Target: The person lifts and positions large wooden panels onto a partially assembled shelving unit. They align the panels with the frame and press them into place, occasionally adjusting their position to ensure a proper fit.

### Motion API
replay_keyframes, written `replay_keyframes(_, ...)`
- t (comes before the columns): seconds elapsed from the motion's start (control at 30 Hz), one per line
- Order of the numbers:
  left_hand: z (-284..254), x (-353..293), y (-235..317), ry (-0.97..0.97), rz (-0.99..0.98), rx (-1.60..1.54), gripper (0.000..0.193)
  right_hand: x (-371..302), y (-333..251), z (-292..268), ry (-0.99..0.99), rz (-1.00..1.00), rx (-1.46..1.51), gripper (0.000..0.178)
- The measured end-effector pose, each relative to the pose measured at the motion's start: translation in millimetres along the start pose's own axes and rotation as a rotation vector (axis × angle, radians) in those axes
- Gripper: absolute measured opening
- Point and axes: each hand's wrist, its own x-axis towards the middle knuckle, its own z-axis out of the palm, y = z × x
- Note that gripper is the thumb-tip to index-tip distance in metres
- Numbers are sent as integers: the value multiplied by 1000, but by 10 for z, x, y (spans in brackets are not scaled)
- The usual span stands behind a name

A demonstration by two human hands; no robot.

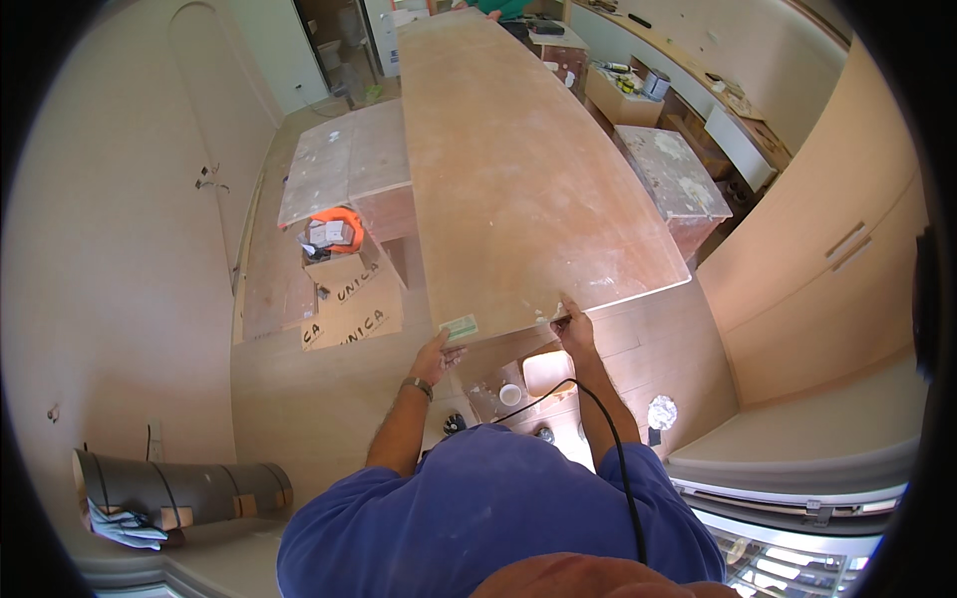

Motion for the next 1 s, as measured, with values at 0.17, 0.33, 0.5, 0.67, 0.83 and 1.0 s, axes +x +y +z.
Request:
replay_keyframes(0.17,-27,-5,6,-3,1,53,48,-21,-9,40,12,34,-49,20)
replay_keyframes(0.33,1,9,12,16,-12,67,49,30,17,-28,12,23,-43,20)
replay_keyframes(0.5,-34,7,9,24,-9,78,51,35,45,-21,4,26,-37,20)
replay_keyframes(0.67,20,-16,20,22,-7,79,51,61,34,-80,-45,26,-33,18)
replay_keyframes(0.83,10,-16,21,34,-1,71,49,40,34,-41,-26,28,-30,18)
replay_keyframes(1.0,-4,9,23,21,5,79,48,62,49,-54,-18,22,-22,20)
